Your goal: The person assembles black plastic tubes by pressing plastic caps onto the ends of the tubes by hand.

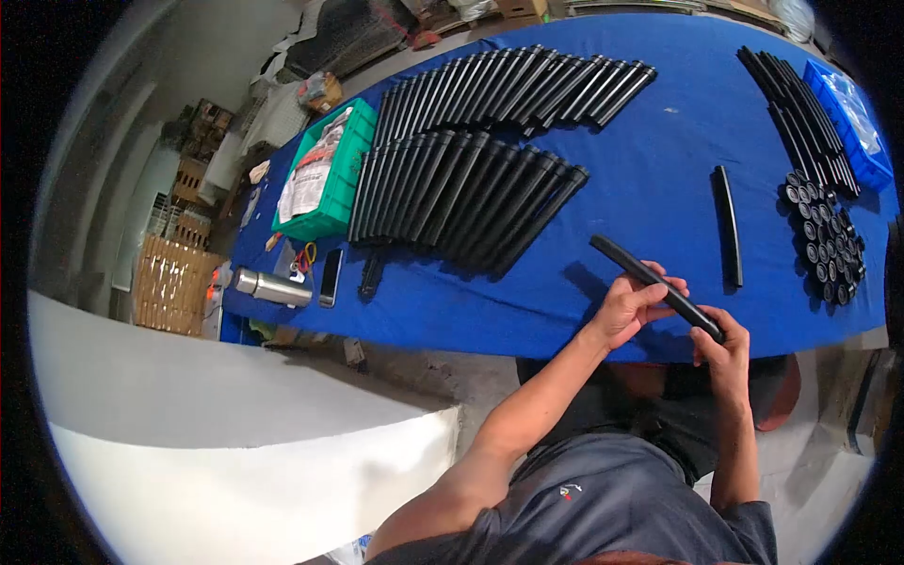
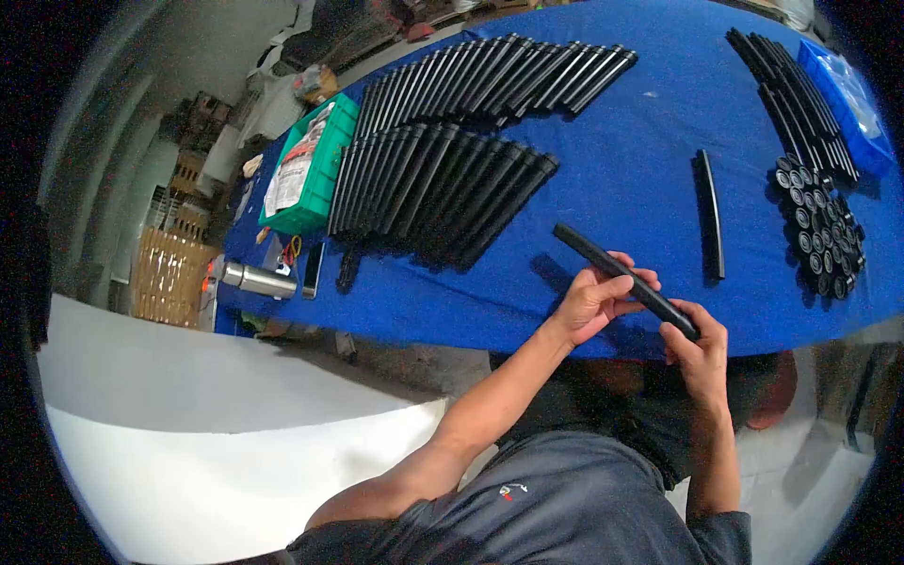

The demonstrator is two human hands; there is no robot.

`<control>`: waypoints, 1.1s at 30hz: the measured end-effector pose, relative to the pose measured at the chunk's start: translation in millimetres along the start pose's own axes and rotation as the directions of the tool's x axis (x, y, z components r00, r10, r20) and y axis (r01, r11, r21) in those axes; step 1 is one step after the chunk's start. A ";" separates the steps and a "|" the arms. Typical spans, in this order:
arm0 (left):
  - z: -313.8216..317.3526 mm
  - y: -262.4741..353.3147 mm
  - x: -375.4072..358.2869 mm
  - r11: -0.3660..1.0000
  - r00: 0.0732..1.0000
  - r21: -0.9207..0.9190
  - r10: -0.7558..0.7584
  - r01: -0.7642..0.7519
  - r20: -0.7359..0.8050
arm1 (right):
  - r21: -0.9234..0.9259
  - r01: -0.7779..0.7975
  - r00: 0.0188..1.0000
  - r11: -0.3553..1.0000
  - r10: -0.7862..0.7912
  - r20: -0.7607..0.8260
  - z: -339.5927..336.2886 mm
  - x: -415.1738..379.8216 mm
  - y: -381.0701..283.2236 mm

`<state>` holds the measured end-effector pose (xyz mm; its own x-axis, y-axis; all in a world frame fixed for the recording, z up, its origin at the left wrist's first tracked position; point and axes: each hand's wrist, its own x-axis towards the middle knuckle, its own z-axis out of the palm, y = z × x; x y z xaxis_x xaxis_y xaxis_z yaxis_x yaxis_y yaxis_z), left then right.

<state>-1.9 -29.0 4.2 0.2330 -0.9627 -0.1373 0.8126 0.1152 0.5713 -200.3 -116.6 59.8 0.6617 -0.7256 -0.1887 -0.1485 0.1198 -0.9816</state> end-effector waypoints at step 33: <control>-88.4 309.7 247.4 -0.643 0.728 0.655 0.655 0.397 0.202 | -0.327 0.315 0.949 0.891 -0.290 0.123 7.7 57.7 25.9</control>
<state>354.7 -209.9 75.7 0.5945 -0.6748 0.4374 -0.7798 -0.6166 0.1085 -160.3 -150.1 23.3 0.7614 -0.6402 0.1026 -0.1640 -0.3432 -0.9248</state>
